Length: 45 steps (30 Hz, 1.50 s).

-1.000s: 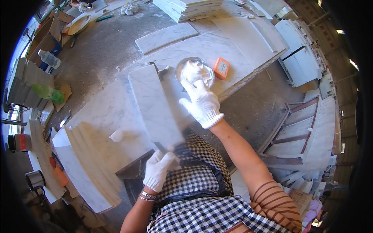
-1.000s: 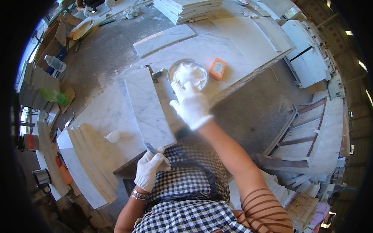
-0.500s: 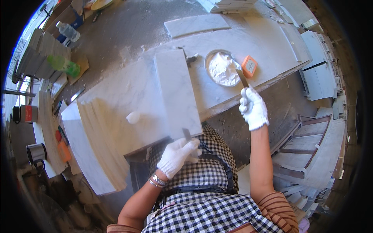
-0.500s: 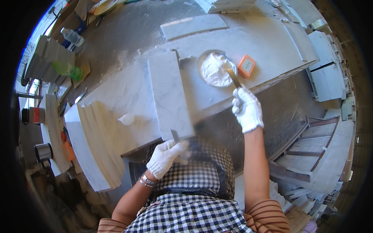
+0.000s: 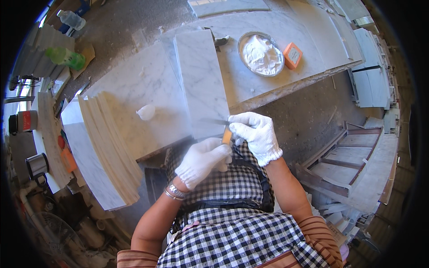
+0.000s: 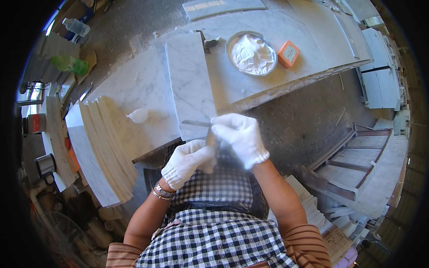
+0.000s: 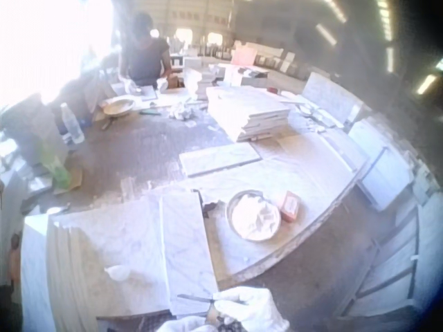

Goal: The person applies a white paste to the edges of a rectangular tile using a small metal spatula. They repeatedly scoop paste from a metal bowl and spread it along the tile's edges, then place the tile on a workbench.

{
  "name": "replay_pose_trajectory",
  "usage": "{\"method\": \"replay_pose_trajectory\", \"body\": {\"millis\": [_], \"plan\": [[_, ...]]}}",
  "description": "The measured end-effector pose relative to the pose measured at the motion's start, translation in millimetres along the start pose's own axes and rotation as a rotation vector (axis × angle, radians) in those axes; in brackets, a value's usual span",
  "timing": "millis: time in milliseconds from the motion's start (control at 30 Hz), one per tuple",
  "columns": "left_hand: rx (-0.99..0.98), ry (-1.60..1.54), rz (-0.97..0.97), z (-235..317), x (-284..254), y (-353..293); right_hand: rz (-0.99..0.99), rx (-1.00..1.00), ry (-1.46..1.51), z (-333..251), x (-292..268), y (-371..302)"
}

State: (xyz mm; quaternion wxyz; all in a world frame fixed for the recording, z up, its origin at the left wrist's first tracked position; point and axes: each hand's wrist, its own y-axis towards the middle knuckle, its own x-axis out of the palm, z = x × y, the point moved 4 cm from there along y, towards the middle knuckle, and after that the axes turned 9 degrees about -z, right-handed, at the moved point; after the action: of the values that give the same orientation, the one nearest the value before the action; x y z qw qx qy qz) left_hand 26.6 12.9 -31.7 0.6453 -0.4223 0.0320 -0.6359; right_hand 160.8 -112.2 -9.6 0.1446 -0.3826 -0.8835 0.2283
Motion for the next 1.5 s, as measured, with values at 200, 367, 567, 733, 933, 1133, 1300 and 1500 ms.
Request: {"method": "replay_pose_trajectory", "body": {"millis": [200, 367, 567, 733, 933, 1133, 1300, 1500], "plan": [[-0.008, -0.019, 0.138, 0.5, -10.7, -1.7, 0.031, -0.098, 0.041, 8.1, -2.5, 3.9], [0.031, 0.002, 0.246, 8.7, -19.7, 3.4, 0.101, -0.478, -0.621, -4.2, -1.6, 4.8], [0.038, 0.031, 0.285, 9.2, -21.6, 7.2, 0.098, -0.805, -1.090, -17.1, 3.8, 8.7], [0.049, 0.037, 0.305, 11.1, -20.3, 6.7, 0.044, -0.810, -1.386, -16.7, 11.7, 9.0], [0.057, 0.034, 0.352, 12.7, -16.3, 6.9, -0.118, -0.944, -1.440, -14.3, 16.8, 5.3], [0.065, 0.025, 0.375, 11.1, -15.8, 7.7, -0.216, -0.935, -1.468, -12.5, 17.3, 8.7], [0.067, 0.023, 0.390, 10.7, -15.7, 7.6, -0.212, -0.904, -1.490, -12.7, 18.2, 11.1], [0.068, 0.010, 0.391, 11.6, -15.0, 7.8, -0.068, -0.797, -1.538, -15.5, 10.7, 20.6]]}}
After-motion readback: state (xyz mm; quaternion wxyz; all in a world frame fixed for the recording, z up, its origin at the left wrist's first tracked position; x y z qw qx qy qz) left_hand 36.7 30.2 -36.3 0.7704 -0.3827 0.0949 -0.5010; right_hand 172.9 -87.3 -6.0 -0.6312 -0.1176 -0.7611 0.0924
